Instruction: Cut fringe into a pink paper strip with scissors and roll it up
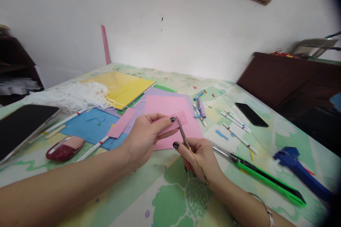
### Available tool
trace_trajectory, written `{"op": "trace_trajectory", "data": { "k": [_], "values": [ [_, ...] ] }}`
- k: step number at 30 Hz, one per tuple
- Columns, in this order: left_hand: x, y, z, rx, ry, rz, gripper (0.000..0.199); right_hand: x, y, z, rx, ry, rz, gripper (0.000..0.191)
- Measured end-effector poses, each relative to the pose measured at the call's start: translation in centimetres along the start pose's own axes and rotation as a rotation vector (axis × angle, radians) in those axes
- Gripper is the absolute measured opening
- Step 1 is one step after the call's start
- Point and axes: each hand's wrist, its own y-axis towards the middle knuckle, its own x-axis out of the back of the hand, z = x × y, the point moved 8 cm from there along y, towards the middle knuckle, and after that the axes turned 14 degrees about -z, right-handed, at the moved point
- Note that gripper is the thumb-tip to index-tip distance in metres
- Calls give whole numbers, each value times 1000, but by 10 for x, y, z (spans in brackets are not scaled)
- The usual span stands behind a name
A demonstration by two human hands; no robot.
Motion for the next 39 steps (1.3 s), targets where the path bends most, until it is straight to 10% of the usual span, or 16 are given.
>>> {"op": "trace_trajectory", "data": {
  "k": [39],
  "values": [
    [3, -1, -1, 7, 17, -31, 11, -5, -2, -5, 31, 78, 76, 50]
  ]
}}
